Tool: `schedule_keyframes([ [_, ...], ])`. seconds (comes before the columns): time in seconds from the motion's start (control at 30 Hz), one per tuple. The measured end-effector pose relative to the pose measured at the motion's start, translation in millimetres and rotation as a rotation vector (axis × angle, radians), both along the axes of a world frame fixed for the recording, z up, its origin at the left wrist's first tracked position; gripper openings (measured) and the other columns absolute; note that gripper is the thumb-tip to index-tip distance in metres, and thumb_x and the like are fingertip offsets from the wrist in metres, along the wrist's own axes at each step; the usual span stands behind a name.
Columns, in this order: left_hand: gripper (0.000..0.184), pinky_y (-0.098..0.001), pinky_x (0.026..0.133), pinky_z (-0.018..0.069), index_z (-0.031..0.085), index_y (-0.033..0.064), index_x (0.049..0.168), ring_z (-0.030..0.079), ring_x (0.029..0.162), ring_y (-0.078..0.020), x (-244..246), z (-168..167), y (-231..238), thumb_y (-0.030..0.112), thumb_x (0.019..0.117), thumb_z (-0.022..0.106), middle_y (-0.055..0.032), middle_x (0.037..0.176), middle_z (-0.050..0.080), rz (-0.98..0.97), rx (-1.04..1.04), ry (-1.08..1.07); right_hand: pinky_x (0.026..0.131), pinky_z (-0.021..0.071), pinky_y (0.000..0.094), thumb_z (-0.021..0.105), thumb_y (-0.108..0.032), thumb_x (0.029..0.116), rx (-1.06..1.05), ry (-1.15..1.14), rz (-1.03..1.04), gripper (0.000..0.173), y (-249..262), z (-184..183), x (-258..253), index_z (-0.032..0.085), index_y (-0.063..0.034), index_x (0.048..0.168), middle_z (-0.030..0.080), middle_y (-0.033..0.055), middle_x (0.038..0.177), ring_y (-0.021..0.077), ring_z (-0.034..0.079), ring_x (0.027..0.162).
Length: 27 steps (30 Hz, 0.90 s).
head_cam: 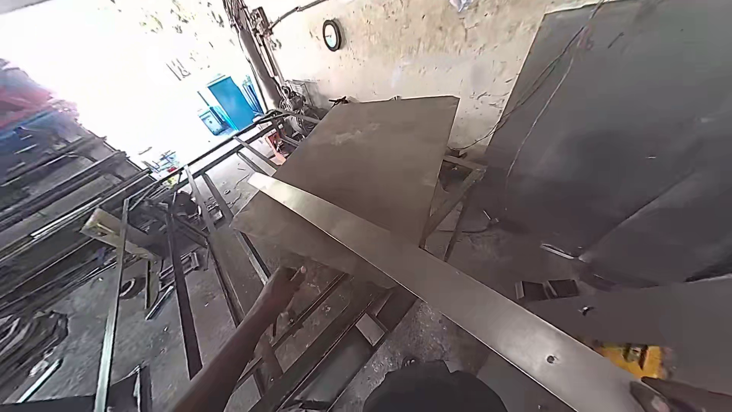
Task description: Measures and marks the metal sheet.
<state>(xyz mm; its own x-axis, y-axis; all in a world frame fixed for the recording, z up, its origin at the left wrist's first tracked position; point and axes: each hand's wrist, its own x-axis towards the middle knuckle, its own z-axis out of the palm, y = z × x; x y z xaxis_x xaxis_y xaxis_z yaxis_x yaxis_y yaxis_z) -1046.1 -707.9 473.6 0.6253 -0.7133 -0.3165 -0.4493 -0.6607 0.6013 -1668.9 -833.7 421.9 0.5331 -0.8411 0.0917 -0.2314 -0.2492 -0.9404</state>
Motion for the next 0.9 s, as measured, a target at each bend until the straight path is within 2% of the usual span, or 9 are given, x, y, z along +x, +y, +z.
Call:
schedule_keyframes([
  [0.13,0.053,-0.0323,0.061,0.0506,0.071,0.0066,0.112,0.063,0.067,-0.0131,-36.7,0.3,-19.0,0.052,0.1078,0.043,-0.0057,0.090,0.074,0.057,-0.049,0.264,0.063,0.0450,0.0135,0.059,-0.023,0.0998,0.026,-0.073,0.030,0.024,-68.5,27.1,28.3,0.063,-0.0062,0.083,0.057,-0.0124,0.071,-0.0095,0.051,0.065],
  [0.27,0.044,-0.0276,0.050,0.0483,0.069,0.0019,0.105,0.059,0.054,-0.0118,-64.9,-6.0,-61.1,0.044,0.1058,0.055,-0.0077,0.086,0.073,0.432,-0.194,0.357,0.063,0.0459,0.0139,0.060,-0.027,0.1011,0.036,-0.066,0.100,0.025,-142.1,25.6,46.0,0.065,-0.0098,0.084,0.057,-0.0156,0.072,-0.0098,0.052,0.065],
  [0.4,0.033,-0.0308,0.050,0.0490,0.067,0.0006,0.104,0.057,0.055,-0.0145,-70.5,-25.7,-77.6,0.034,0.1007,0.067,-0.0081,0.080,0.068,0.698,-0.333,0.331,0.071,0.0522,0.0167,0.061,-0.021,0.0983,0.081,-0.050,0.102,0.016,-203.4,15.9,64.5,0.069,-0.0132,0.087,0.066,-0.0163,0.077,-0.0083,0.060,0.072],
  [0.47,0.028,-0.0299,0.050,0.0495,0.065,0.0007,0.108,0.057,0.056,-0.0143,-71.2,-22.5,-84.3,0.027,0.0996,0.068,-0.0075,0.078,0.065,0.773,-0.432,0.333,0.074,0.0507,0.0123,0.058,-0.008,0.0971,0.169,0.005,0.039,0.011,-207.5,46.9,84.7,0.065,-0.0060,0.088,0.062,-0.0133,0.076,-0.0099,0.058,0.072],
  [0.5,0.025,-0.0291,0.052,0.0502,0.065,0.0008,0.109,0.058,0.058,-0.0137,-71.6,-16.6,-86.8,0.023,0.0991,0.068,-0.0069,0.078,0.065,0.793,-0.490,0.314,0.073,0.0505,0.0101,0.058,-0.006,0.0970,0.194,0.031,0.018,0.012,-210.9,58.8,93.1,0.064,-0.0075,0.087,0.061,-0.0142,0.074,-0.0116,0.058,0.071],
  [0.57,0.022,-0.0305,0.056,0.0526,0.065,0.0011,0.109,0.061,0.063,-0.0142,-70.2,-4.8,-86.2,0.019,0.0980,0.068,-0.0071,0.081,0.066,0.828,-0.569,0.262,0.069,0.0501,0.0131,0.060,-0.017,0.0984,0.167,0.043,0.102,0.015,-239.8,37.7,89.5,0.066,-0.0125,0.085,0.061,-0.0147,0.073,-0.0097,0.057,0.069],
  [0.7,0.025,-0.0391,0.070,0.0575,0.066,0.0016,0.112,0.066,0.078,-0.0187,-57.7,18.3,-53.4,0.017,0.0938,0.071,-0.0106,0.092,0.069,0.904,-0.532,0.155,0.062,0.0526,0.0152,0.061,-0.027,0.0977,0.176,-0.029,0.182,0.020,-279.1,7.7,89.6,0.067,-0.0212,0.079,0.064,-0.0161,0.069,-0.0069,0.059,0.064],
  [0.83,0.024,-0.0348,0.067,0.0565,0.067,0.0016,0.111,0.065,0.073,-0.0140,-38.4,34.5,12.1,0.018,0.0937,0.071,-0.0073,0.088,0.068,0.916,-0.425,0.022,0.072,0.0513,0.0126,0.060,-0.012,0.0975,0.278,0.051,0.135,0.012,-266.4,36.2,95.1,0.065,-0.0072,0.088,0.062,-0.0130,0.074,-0.0093,0.059,0.071],
  [0.9,0.024,-0.0359,0.068,0.0558,0.067,0.0022,0.110,0.064,0.074,-0.0137,-32.0,36.8,49.4,0.019,0.0934,0.071,-0.0068,0.089,0.068,0.934,-0.335,-0.018,0.068,0.0509,0.0153,0.061,-0.020,0.0967,0.240,0.066,0.210,0.017,-273.8,6.2,87.5,0.064,-0.0116,0.083,0.061,-0.0137,0.072,-0.0082,0.057,0.068],
])
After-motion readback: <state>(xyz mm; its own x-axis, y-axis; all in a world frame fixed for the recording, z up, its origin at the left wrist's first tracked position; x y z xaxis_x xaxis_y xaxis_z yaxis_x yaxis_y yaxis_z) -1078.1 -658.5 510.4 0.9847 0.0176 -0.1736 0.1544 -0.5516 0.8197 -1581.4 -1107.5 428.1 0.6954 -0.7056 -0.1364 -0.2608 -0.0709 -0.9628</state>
